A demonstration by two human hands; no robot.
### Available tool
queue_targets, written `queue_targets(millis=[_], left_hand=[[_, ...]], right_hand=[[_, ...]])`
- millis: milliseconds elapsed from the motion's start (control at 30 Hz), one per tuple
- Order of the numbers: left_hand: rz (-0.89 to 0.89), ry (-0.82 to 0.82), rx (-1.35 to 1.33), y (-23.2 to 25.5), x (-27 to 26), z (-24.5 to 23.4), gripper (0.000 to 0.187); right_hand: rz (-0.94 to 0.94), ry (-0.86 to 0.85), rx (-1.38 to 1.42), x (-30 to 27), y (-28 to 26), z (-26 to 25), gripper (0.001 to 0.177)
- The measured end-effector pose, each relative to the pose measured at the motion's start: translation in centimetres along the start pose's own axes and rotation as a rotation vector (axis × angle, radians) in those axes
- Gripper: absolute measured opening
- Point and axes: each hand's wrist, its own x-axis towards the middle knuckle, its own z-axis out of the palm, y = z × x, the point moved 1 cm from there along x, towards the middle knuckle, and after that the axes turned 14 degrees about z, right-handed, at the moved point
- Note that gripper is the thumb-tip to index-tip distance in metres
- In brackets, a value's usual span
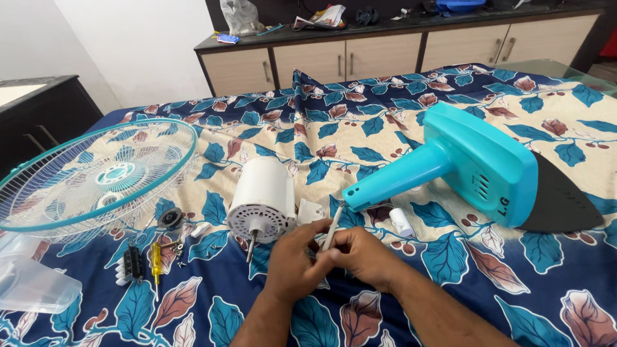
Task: The person assembles a table fan by attaching the motor housing to the fan head and connecting the power cord. They align and secure the components on a floral-patterned surface, then route the cord through the fan head.
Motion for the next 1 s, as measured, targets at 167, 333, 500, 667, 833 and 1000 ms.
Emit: queue_targets(millis=[167,333,500,667,833,1000], left_hand=[[-0.15,-0.034,-0.358,-1.1,-0.3,0.4,0.069],[-0.109,-0.054,-0.27,-1.2,-0.2,0.5,0.06],[-0.046,-0.041,-0.005,-0.6,0.1,0.5,0.031],[-0.036,-0.081,0.101,-0.6,-0.1,0.1,0.021],[0.081,-0.198,0.155,-1.7,-0.4,-0.4,0.025],[0.142,-0.181,0.023,-1.5,-0.2,-1.4,0.017]], right_hand=[[0.033,-0.085,0.128,0.2,-0.1,0.0,0.028],[0.039,-0.051,0.483,1.0,0.2,-0.5,0.042],[0.057,0.097,0.719,1.6,0.5,-2.3,0.034],[0.038,0.162,0.928,1.6,0.4,-3.9,0.035],[0.101,0.134,1.013,1.7,0.5,-4.0,0.034],[0.139,0.181,0.809,1.9,0.8,-4.2,0.031]])
